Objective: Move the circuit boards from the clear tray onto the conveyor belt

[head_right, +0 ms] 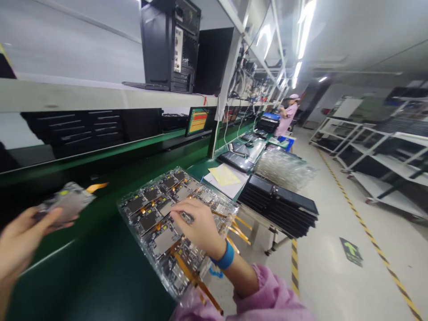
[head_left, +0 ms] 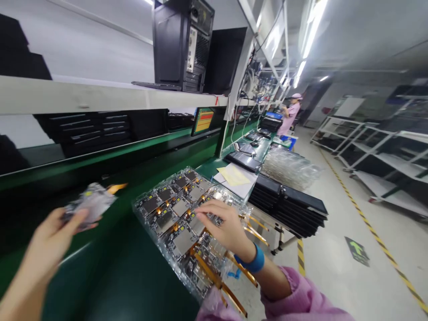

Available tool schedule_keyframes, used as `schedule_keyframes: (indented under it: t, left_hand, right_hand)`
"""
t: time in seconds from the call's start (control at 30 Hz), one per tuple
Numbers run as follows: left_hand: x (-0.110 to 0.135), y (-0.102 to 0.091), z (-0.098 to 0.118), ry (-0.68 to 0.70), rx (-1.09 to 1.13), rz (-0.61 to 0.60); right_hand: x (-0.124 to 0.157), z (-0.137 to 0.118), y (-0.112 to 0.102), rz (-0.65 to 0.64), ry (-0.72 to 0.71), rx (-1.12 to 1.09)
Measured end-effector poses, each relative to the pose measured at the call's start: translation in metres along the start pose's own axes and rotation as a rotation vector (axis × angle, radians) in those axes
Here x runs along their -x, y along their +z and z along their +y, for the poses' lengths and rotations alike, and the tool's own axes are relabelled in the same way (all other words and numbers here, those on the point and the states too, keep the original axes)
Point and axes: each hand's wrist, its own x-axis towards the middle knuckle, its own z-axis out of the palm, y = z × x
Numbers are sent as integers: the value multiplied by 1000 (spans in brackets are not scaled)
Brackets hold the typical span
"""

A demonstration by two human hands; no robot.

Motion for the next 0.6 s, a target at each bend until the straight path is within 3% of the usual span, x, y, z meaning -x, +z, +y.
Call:
schedule_keyframes:
  t: [0.1,0.23,0.33,0.43,0.6]
  left_hand:
    - [29,46,-3,-59,193,-251]
    - [87,85,5,23,229,-417]
    - [113,91,7,15,244,-465]
    - [124,92,3,-10,258,-487]
    - [127,98,-10,-2,242,-576]
  right_hand:
    - [-5,-7,11,36,18,-53]
    - [-7,-9,22,73,-63,-31]
    - [-5,-8,25,98,-83,-18]
    - [-4,-10,28,103,-22,-32]
    - [-4,-4,23,-67,106,-145]
